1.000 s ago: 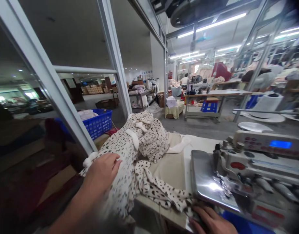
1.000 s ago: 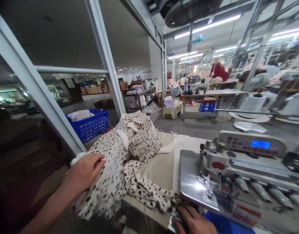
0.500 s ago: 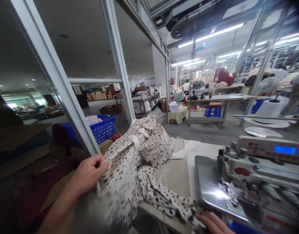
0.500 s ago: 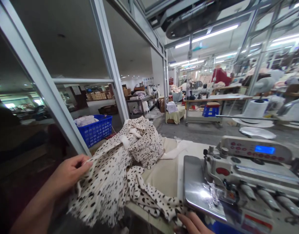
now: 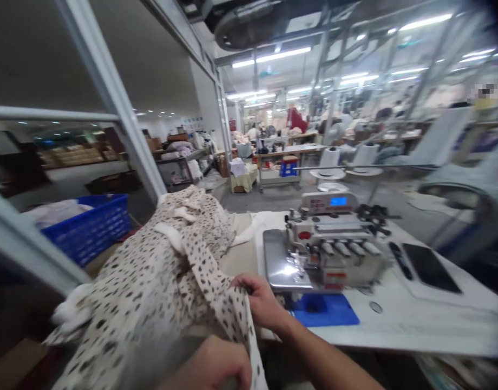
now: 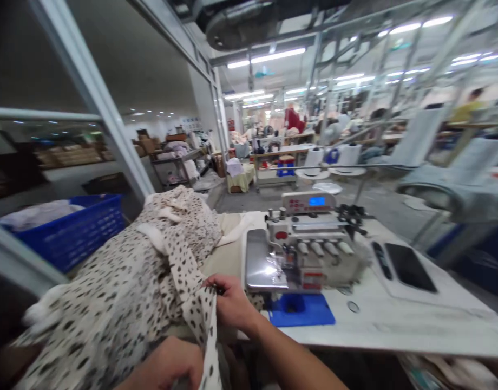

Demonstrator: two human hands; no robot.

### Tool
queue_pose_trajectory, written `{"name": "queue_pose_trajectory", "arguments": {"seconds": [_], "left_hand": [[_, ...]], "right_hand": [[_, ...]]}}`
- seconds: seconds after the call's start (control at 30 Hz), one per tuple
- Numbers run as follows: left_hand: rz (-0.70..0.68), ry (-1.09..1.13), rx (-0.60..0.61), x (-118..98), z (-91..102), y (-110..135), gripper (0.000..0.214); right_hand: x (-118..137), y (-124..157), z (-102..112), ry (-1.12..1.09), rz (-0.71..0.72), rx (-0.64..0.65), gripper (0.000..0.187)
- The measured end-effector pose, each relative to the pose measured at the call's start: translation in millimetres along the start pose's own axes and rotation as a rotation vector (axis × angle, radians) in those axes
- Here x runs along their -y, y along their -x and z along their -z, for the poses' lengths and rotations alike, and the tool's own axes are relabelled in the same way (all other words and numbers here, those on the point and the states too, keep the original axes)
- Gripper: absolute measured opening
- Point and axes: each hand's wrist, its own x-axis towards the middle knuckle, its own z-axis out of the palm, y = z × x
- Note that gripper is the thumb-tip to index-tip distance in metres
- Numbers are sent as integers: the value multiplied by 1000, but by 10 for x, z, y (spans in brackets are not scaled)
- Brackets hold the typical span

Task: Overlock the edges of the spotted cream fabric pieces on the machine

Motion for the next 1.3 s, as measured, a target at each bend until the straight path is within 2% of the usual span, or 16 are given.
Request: {"name": "queue_pose_trajectory", "arguments": {"seconds": [0.1, 0.2, 0.27, 0.37, 0.47, 0.53, 0.63, 0.7, 0.77, 0.83, 0.9, 1.0, 1.1, 1.13, 1.2, 1.3], "left_hand": [[43, 11, 62, 91, -56, -182, 21], [153, 124, 107, 228, -129, -395, 38], [225, 210, 142, 322, -225, -587, 35], [283, 315, 123, 429, -440, -920, 26], [312, 408, 56, 498, -705, -1213, 34], [326, 426, 25, 530, -874, -1340, 37], [309, 407, -15, 565, -1062, -1426, 34], [250, 348, -65, 578, -1135, -1439, 30], [154, 252, -118, 580, -1167, -1437, 25], [52, 150, -152, 573, -1156, -1423, 20], [-17, 50, -176, 568, -1094, -1389, 16], [-71, -116, -294, 599, -920, -1286, 13], [-150, -353, -382, 699, -736, -1145, 15], [-186, -443, -341, 742, -693, -1105, 16], [-257, -608, -170, 825, -647, -1048, 19], [-317, -805, 31, 906, -650, -1028, 27]], "right_hand": [[128, 402, 606, 139, 53, -304, 13], [269, 960, 1291, 316, 44, -528, 15], [331, 1289, 1747, 532, -19, -627, 16], [375, 1591, 2328, 927, -231, -621, 18], [404, 1682, 2624, 1227, -434, -588, 17], [430, 1677, 2610, 1398, -532, -607, 33], [452, 1619, 2312, 1515, -554, -696, 49], [434, 1543, 2012, 1388, -372, -667, 47], [387, 1428, 1710, 1107, -123, -469, 42], [319, 1286, 1470, 817, -50, -259, 43], [247, 1148, 1335, 638, -86, -185, 34], [158, 1021, 1320, 556, -169, -261, 14], [100, 1012, 1396, 544, -185, -385, 14], [89, 1023, 1412, 538, -178, -421, 15], [81, 1046, 1414, 524, -163, -497, 18], [113, 1058, 1360, 495, -158, -587, 21]]}}
